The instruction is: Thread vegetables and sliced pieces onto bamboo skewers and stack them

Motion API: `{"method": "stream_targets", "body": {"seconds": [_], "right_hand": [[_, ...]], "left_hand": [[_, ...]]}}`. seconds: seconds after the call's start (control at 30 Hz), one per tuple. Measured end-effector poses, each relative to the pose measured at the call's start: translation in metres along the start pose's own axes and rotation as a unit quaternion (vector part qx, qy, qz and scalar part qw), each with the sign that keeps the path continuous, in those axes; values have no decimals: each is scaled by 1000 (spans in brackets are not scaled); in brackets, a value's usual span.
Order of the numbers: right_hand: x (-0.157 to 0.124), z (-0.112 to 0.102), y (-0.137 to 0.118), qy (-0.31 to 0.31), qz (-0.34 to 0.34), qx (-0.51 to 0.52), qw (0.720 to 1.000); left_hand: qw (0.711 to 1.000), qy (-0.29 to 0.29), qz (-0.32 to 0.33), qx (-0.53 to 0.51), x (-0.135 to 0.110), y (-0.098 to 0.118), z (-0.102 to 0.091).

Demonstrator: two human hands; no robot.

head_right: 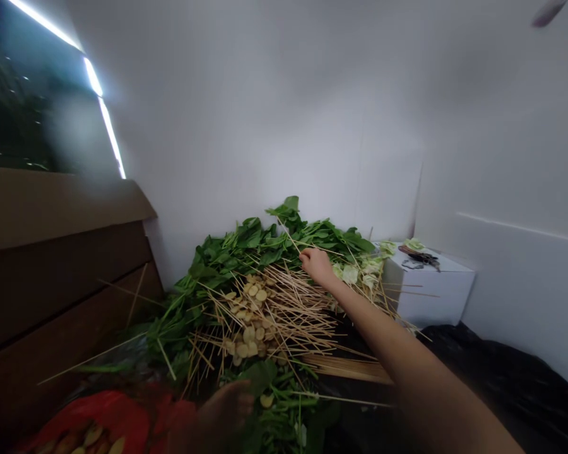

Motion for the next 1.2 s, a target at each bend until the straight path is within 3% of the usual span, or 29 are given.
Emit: {"method": "stream_targets", "body": {"seconds": [0.13, 0.3, 0.47, 0.53, 0.63, 0.77, 0.9, 1.0, 1.2], "right_hand": [[11, 7, -6, -2, -24, -57, 998], [-20, -20, -7, 33, -46, -88, 995], [-95, -47, 7, -6, -60, -85, 995], [-136, -54, 14, -29, -61, -74, 995], [-204, -60, 19, -43, -78, -20, 996], [-282, -42, 44, -92, 3, 13, 996], [-326, -4, 51, -162, 59, 41, 984], [-332, 21, 42, -211, 52, 28, 976], [-313, 56, 7, -249, -2, -8, 969]], "left_hand": [[1000, -2, 8, 8, -3, 5, 0], [996, 54, 64, 40, -25, 28, 5], [993, 20, 61, 102, -30, 34, 26], [990, 40, 68, 112, -27, 35, 24], [991, 10, 58, 124, -25, 32, 32], [988, 5, 72, 134, -28, 36, 35], [991, 20, 85, 103, -29, 43, 33], [995, 37, 88, 37, -29, 53, 29], [993, 45, 100, -31, -32, 82, 37]]}}
Point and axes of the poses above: each hand's wrist, its own x-axis towards the middle knuckle, its own z-axis out of the palm, y = z × x, the point moved 10 cm from there along x, towards the middle knuckle, and after that the axes turned 6 degrees about x, right-handed, at the moved point
